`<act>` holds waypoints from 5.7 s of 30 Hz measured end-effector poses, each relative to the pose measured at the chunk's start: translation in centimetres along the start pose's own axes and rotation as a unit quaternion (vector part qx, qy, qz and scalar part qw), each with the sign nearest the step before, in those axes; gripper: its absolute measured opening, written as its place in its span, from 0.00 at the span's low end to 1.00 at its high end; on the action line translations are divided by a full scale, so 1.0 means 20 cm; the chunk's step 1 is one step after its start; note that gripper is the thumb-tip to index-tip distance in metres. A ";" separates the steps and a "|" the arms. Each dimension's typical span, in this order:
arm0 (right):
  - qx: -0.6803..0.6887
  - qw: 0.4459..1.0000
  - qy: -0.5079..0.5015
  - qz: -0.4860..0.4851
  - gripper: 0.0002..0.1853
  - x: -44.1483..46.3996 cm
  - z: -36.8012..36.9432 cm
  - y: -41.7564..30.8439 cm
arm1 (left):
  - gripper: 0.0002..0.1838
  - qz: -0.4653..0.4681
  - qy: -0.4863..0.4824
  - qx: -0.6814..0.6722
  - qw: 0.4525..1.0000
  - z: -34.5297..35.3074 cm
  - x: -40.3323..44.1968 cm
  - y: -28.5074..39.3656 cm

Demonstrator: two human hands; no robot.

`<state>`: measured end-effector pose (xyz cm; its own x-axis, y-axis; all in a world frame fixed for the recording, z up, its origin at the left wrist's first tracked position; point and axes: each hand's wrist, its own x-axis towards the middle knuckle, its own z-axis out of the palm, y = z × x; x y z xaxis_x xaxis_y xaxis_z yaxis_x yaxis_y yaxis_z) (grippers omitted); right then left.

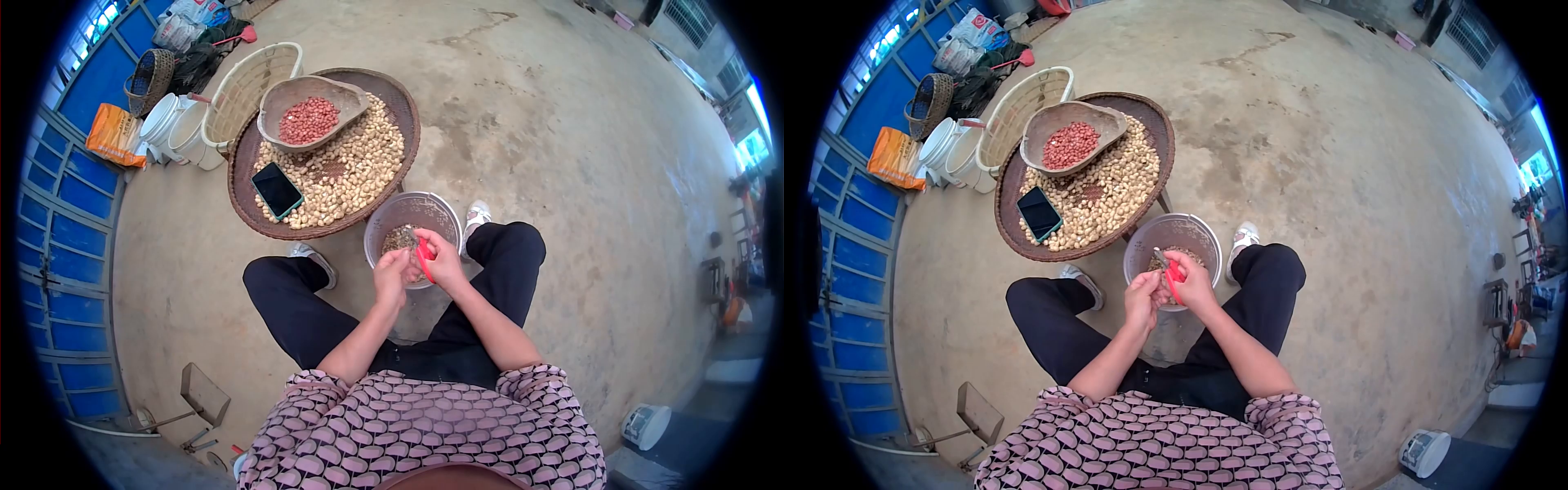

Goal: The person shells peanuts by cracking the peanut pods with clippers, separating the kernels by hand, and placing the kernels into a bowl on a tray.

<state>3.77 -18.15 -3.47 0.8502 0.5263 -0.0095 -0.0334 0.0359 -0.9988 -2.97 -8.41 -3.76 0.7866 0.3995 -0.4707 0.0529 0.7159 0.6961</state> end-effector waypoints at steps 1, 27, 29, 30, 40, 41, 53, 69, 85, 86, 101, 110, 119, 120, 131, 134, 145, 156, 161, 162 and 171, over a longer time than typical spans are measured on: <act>-0.006 1.000 0.000 0.007 0.23 0.00 0.00 0.00 | 0.04 0.009 0.004 0.022 1.000 0.01 -0.01 0.01; 0.041 0.999 -0.004 0.028 0.22 -0.01 0.01 0.01 | 0.02 0.112 -0.005 0.117 0.987 0.00 -0.01 -0.03; -0.087 0.995 0.029 -0.029 0.21 -0.02 0.02 0.02 | 0.04 0.095 -0.007 0.118 0.988 -0.02 0.00 -0.05; -0.167 0.985 0.024 -0.042 0.20 -0.03 0.03 -0.06 | 0.04 0.094 -0.007 0.118 0.988 -0.03 0.02 -0.06; -0.350 0.926 0.113 -0.084 0.18 -0.01 0.00 -0.09 | 0.12 -0.178 0.008 -0.086 0.980 -0.14 0.07 -0.04; -0.349 0.927 0.110 -0.087 0.18 -0.01 -0.01 -0.09 | 0.13 -0.214 0.024 -0.111 0.970 -0.16 0.08 -0.04; -0.546 0.822 -0.079 0.142 0.25 -0.03 -0.06 -0.01 | 0.10 -0.196 -0.064 -0.216 0.954 -0.08 -0.06 0.42; -0.513 0.835 -0.132 0.150 0.22 -0.03 -0.05 0.05 | 0.24 0.204 -0.104 0.328 0.917 0.13 0.43 1.06; -0.515 0.826 -0.177 0.144 0.18 -0.04 -0.05 0.02 | 0.11 0.280 -0.116 0.771 0.560 -0.06 0.74 0.84; -0.519 0.824 -0.177 0.147 0.18 -0.03 -0.04 0.02 | 0.10 0.282 -0.093 0.757 0.582 -0.10 0.77 0.86; -0.504 0.834 -0.179 0.134 0.19 -0.04 -0.04 0.04 | 0.16 0.275 -0.066 0.526 0.802 -0.05 0.83 0.93; -0.509 0.829 -0.189 0.132 0.20 -0.03 -0.04 0.05 | 0.04 0.233 -0.109 0.527 0.810 0.02 0.80 0.86; -0.506 0.830 -0.193 0.135 0.21 -0.03 -0.04 0.03 | 0.12 0.246 0.038 0.831 0.498 0.06 0.71 0.78; -0.506 0.829 -0.196 0.135 0.21 -0.03 -0.04 0.04 | 0.12 0.255 0.045 0.834 0.488 0.08 0.69 0.78; -0.501 0.834 -0.186 0.134 0.20 -0.04 -0.05 0.02 | 0.01 0.296 -0.027 0.785 0.543 -0.02 0.79 0.75; -0.495 0.836 -0.191 0.141 0.19 -0.04 -0.04 0.01 | 0.01 0.279 -0.059 0.571 0.770 -0.05 0.75 0.82; -0.112 0.987 -0.067 0.092 0.29 0.00 -0.01 0.10 | 0.11 -0.098 -0.192 -0.067 0.974 -0.07 0.10 0.52; -0.283 0.956 -0.040 -0.060 0.28 -0.04 0.00 -0.09 | 0.08 0.014 -0.005 -0.086 0.996 -0.10 0.10 0.15; -0.357 0.928 -0.017 -0.105 0.26 -0.05 0.00 -0.11 | 0.08 0.040 0.041 -0.091 0.994 -0.06 0.10 0.10; -0.357 0.928 -0.017 -0.105 0.26 -0.05 0.00 -0.11 | 0.08 0.040 0.042 -0.091 0.994 -0.06 0.10 0.10; -0.387 0.919 -0.036 -0.064 0.27 -0.05 0.01 -0.10 | 0.06 0.054 0.054 -0.086 0.993 -0.04 0.12 0.09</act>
<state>2.82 -18.65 -1.44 0.7829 0.6161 0.0858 0.4724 -0.4991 -0.7265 -1.58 -5.67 -4.06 0.7108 0.5325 -0.4597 -0.1425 0.7489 0.6472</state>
